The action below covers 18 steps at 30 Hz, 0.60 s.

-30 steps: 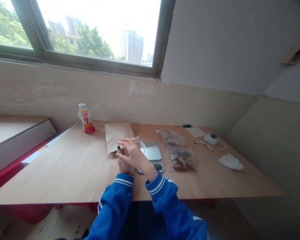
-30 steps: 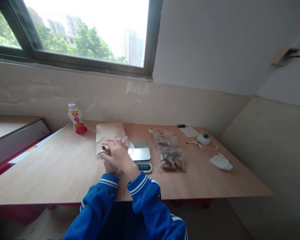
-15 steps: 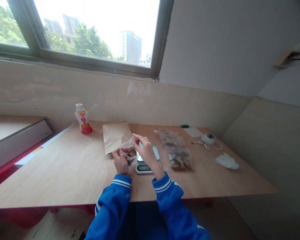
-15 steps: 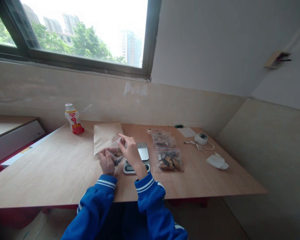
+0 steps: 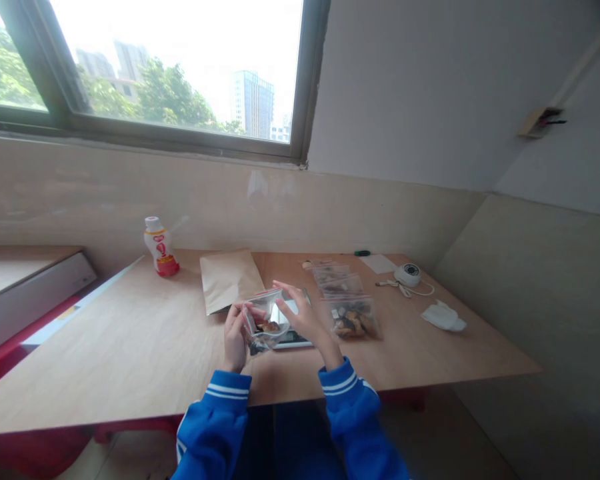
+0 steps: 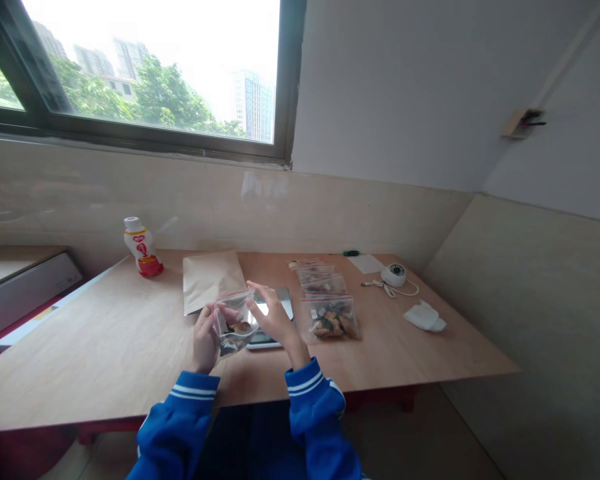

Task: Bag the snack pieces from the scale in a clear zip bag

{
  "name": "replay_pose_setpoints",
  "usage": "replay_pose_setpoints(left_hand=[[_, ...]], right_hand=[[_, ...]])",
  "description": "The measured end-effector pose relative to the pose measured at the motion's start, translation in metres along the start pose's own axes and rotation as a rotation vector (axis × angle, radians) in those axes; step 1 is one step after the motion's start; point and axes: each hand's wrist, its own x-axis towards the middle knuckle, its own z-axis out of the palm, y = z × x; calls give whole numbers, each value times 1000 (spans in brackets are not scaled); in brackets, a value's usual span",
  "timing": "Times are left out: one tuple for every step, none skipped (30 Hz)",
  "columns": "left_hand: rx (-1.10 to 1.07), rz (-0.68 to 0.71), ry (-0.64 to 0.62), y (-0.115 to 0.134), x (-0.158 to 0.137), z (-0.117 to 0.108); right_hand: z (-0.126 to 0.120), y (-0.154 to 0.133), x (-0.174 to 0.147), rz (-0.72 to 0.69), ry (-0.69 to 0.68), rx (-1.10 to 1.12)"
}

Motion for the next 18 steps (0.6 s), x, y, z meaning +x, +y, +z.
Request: replay_pose_setpoints(left_hand=[[8, -23, -16, 7, -3, 2], [9, -47, -40, 14, -6, 3], [6, -74, -72, 20, -8, 5], [2, -103, -111, 26, -11, 8], [-3, -130, -156, 30, -13, 10], [-6, -153, -199, 34, -16, 12], [-7, -171, -235, 36, -19, 13], [-7, -181, -260, 37, -23, 15], [-4, -179, -266, 38, -27, 15], [5, -168, -256, 38, -32, 15], [21, -147, -235, 38, -38, 14], [41, -120, -210, 38, -44, 12], [67, -91, -188, 39, -50, 10], [96, -68, -180, 40, -56, 7], [130, -55, -185, 41, -61, 4], [171, -51, -205, 42, -66, 2], [213, -51, -226, 43, -70, 1], [253, -52, -237, 43, -72, 0]], right_hand=[[-2, -5, -2, 17, -22, 74], [-4, -9, -4, 33, -30, 146], [-5, -14, -6, 49, -22, 209], [-5, -17, -8, 66, 2, 259], [-3, -20, -9, 85, 38, 297], [0, -21, -11, 109, 85, 325], [5, -22, -12, 134, 145, 350], [11, -22, -13, 158, 223, 374], [17, -21, -15, 183, 315, 396], [22, -19, -16, 210, 422, 417], [28, -17, -18, 242, 534, 432], [32, -15, -21, 275, 645, 440], [35, -13, -23, 309, 744, 440], [37, -10, -26, 341, 829, 435], [37, -8, -28, 367, 896, 426], [37, -6, -30, 383, 945, 415], [36, -5, -32, 390, 977, 405], [34, -3, -33, 389, 996, 398]])
